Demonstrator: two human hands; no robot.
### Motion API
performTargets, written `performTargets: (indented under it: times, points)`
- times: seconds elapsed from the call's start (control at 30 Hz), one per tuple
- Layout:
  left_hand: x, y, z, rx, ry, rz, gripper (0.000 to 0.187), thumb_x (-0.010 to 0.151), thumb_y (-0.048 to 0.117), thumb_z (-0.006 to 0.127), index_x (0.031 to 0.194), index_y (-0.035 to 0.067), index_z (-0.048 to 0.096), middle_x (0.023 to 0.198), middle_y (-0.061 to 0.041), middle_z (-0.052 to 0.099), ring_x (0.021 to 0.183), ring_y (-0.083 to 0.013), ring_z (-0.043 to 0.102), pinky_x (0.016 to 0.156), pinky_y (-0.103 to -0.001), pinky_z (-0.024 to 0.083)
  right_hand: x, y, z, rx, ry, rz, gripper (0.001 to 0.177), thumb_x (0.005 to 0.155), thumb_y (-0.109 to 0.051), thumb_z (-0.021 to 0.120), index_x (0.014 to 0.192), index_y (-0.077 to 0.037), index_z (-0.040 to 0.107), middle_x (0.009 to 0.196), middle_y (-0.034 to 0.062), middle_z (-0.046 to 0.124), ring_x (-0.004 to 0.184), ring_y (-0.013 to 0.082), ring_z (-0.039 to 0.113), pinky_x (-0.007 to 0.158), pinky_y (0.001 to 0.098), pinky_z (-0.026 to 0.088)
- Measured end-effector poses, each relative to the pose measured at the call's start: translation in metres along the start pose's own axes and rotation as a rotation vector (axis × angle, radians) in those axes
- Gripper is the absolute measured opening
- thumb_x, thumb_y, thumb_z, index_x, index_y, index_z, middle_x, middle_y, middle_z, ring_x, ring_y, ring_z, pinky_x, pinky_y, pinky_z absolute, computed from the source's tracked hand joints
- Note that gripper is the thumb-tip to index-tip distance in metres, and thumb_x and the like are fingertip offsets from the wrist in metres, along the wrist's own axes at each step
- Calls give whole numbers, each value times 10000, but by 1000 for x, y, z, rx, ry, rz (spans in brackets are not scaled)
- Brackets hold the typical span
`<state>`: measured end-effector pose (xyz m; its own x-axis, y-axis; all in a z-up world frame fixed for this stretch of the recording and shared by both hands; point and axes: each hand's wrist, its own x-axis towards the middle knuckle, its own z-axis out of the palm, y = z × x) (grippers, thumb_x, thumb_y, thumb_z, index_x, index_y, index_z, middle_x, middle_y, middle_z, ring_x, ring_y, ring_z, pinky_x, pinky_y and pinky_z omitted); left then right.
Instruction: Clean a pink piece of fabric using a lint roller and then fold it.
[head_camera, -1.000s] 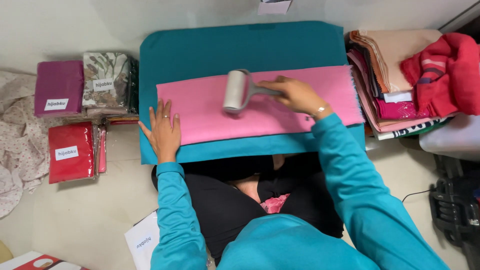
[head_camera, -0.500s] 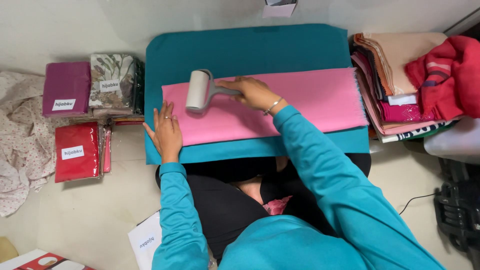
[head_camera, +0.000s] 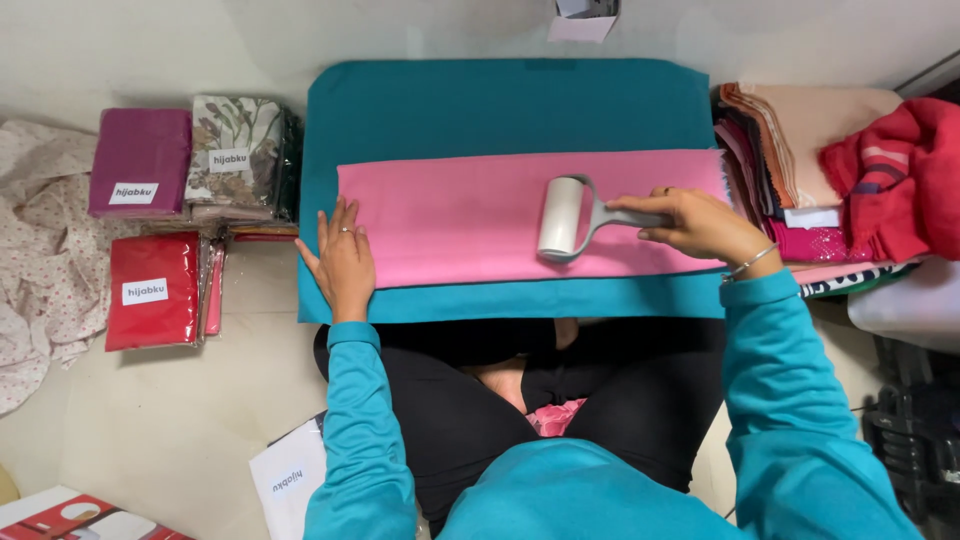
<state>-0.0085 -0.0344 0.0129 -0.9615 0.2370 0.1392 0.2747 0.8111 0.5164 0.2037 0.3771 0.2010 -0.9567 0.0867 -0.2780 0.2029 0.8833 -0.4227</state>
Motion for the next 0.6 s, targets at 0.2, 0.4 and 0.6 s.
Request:
performTargets:
  times: [0.2, 0.4, 0.6]
  points:
    - [-1, -3, -1, -68, 16, -20, 417, 1122, 198, 405, 1520, 236, 524, 1666, 43, 392, 1568, -263, 255, 1220, -645, -55, 62, -57, 30, -69, 4, -163, 543, 900, -170, 698, 1426, -293, 633, 1101, 224, 710, 1024, 518, 673, 877, 594, 530]
    - [2, -17, 8, -101, 71, -6, 475, 1042, 37, 440, 1459, 229, 562, 1614, 22, 461, 1528, -254, 355, 1250, -613, 56, 150, -128, 95, -6, 57, -311, 581, 928, -222, 662, 1472, -395, 555, 1122, 151, 700, 1046, 451, 698, 875, 566, 553]
    - [7, -31, 26, -136, 167, -42, 520, 996, -34, 421, 1409, 219, 609, 1579, 35, 500, 1501, -209, 400, 1270, -541, 89, 147, -158, 96, -76, 82, -302, 600, 959, -235, 637, 1501, -444, 487, 1114, 148, 685, 1029, 439, 707, 858, 568, 578]
